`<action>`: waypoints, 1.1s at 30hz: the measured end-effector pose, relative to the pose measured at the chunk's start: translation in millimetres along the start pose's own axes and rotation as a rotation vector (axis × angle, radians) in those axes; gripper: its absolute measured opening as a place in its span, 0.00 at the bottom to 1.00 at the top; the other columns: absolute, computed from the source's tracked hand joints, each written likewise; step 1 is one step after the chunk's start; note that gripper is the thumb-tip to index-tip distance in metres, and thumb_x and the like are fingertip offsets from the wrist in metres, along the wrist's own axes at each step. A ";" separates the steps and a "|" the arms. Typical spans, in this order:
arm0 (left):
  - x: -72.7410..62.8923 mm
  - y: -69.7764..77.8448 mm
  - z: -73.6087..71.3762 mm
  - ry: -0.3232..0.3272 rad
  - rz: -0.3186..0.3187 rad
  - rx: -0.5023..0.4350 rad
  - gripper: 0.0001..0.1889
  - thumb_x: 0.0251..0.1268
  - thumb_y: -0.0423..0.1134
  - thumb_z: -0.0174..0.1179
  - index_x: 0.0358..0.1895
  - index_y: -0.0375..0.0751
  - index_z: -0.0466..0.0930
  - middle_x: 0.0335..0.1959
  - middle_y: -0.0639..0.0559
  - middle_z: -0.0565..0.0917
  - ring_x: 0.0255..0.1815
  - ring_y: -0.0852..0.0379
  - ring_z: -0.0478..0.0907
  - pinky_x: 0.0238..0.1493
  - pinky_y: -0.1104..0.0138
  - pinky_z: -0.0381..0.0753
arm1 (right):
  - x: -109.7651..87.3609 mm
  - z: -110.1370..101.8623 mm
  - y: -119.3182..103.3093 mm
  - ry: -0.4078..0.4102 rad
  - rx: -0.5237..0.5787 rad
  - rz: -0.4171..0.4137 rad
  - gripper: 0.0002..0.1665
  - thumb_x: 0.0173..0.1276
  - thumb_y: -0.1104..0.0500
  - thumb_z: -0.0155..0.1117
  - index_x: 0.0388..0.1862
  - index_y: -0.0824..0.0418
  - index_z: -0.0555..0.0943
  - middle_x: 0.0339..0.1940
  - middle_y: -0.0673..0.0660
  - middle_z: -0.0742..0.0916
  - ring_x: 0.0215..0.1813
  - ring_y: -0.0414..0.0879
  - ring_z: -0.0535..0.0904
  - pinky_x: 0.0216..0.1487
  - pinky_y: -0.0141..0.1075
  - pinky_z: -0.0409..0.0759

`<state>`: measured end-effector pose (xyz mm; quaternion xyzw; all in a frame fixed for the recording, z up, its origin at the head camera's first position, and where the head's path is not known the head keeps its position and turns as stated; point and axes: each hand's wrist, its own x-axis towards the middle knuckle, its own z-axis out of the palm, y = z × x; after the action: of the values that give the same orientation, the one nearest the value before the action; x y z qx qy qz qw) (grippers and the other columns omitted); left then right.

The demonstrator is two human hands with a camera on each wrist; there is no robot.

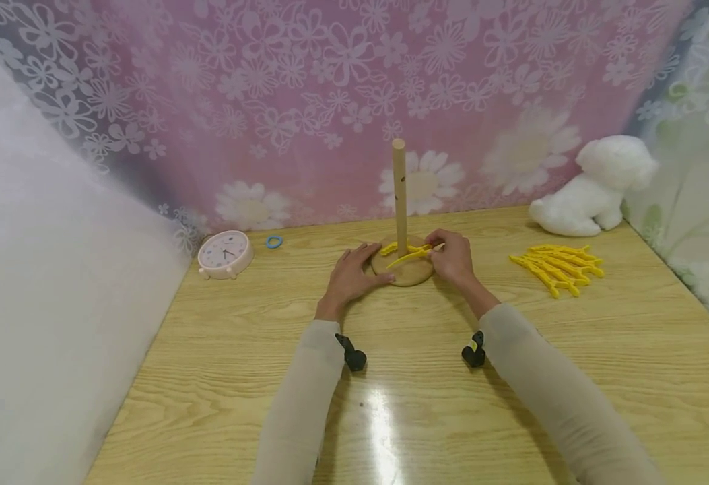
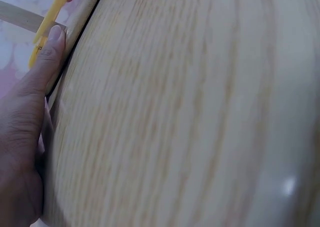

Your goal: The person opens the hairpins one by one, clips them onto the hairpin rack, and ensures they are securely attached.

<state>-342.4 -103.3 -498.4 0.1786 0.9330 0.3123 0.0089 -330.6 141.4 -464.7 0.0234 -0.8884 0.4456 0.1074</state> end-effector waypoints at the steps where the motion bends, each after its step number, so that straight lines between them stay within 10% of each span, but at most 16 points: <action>1: -0.1 0.5 0.2 -0.001 -0.002 -0.001 0.48 0.60 0.72 0.67 0.82 0.62 0.63 0.82 0.56 0.62 0.85 0.54 0.53 0.86 0.53 0.43 | -0.3 -0.2 0.1 -0.004 0.003 0.001 0.11 0.70 0.73 0.65 0.49 0.68 0.87 0.47 0.66 0.88 0.36 0.53 0.81 0.33 0.37 0.79; 33: -2.2 0.9 -0.4 0.005 0.006 -0.007 0.48 0.59 0.72 0.67 0.82 0.61 0.63 0.82 0.54 0.63 0.84 0.53 0.53 0.86 0.55 0.42 | -12.9 -9.3 2.3 -0.113 0.278 0.060 0.22 0.77 0.70 0.61 0.67 0.68 0.79 0.62 0.66 0.84 0.32 0.59 0.86 0.25 0.41 0.88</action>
<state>-340.1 -103.7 -497.8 0.1803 0.9314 0.3160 0.0061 -316.7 149.5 -463.9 0.0363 -0.8232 0.5652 0.0395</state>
